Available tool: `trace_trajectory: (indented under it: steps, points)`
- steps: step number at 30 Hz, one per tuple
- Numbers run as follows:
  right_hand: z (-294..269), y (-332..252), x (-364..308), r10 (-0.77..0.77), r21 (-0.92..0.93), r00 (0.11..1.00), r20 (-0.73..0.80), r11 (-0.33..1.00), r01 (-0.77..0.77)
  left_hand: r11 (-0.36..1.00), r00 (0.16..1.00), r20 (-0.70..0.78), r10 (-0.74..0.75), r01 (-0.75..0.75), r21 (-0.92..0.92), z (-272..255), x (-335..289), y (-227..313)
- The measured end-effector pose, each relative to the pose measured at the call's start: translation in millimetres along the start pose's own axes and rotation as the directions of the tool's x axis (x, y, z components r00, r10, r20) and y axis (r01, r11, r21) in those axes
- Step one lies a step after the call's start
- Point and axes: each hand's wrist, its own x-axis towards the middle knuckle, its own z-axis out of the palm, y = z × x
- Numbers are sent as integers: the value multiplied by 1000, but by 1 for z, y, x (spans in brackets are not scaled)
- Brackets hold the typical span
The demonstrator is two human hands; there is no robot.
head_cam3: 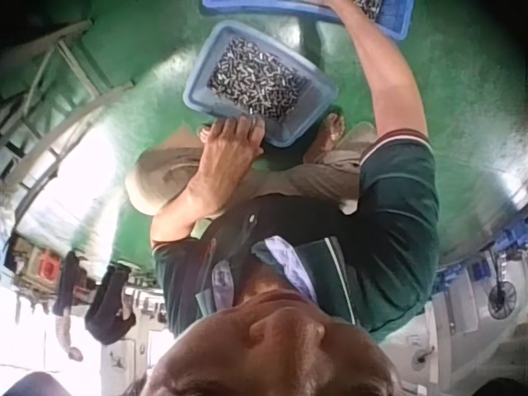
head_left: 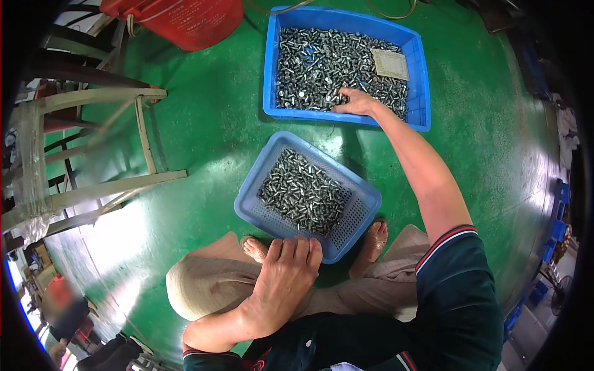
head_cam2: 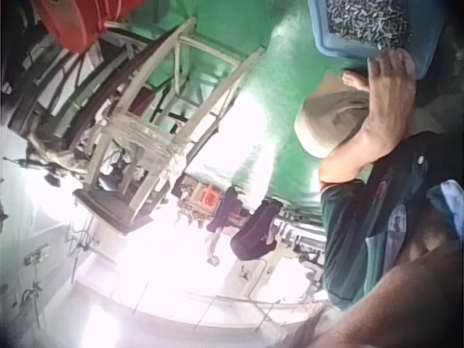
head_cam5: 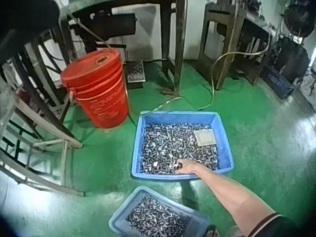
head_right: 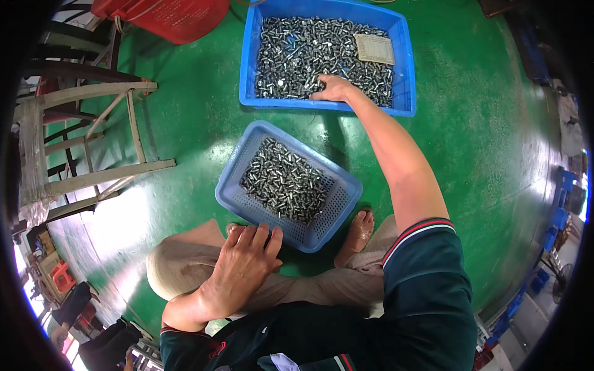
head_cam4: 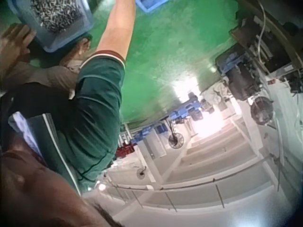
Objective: The person sorts small metal parts by hand, transferring them from a large blue bin into a small blue basket, then dumping the basket's contents into a machine hopper.
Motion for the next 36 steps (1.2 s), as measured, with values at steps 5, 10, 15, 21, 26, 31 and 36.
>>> trace_trajectory:
  steps: [5,10,15,21,26,31,36]
  points:
    - [-15,10,5,9,177,999,36,984,-15,1000,1000,-16,-7,7,-27,-7,1,-3]
    - [-40,10,2,87,585,932,353,756,-292,1000,1000,-23,-4,3,-25,-3,0,-8]
    - [-69,-12,-20,-28,597,953,301,785,-166,1000,999,-31,-6,5,-30,-6,2,-9]
    - [-33,-78,-98,-264,450,811,523,893,0,1000,1000,-11,-28,28,-8,-1,0,-13]
    - [44,-78,-143,-750,290,623,223,661,692,1000,1000,-17,-10,10,-1,1,-1,-10]
    - [-19,-124,-64,-440,87,891,112,897,433,999,999,-31,-37,38,27,4,-7,-15]
    - [0,-110,31,-214,-305,976,-36,933,193,999,1000,-19,-6,7,43,0,-3,-8]
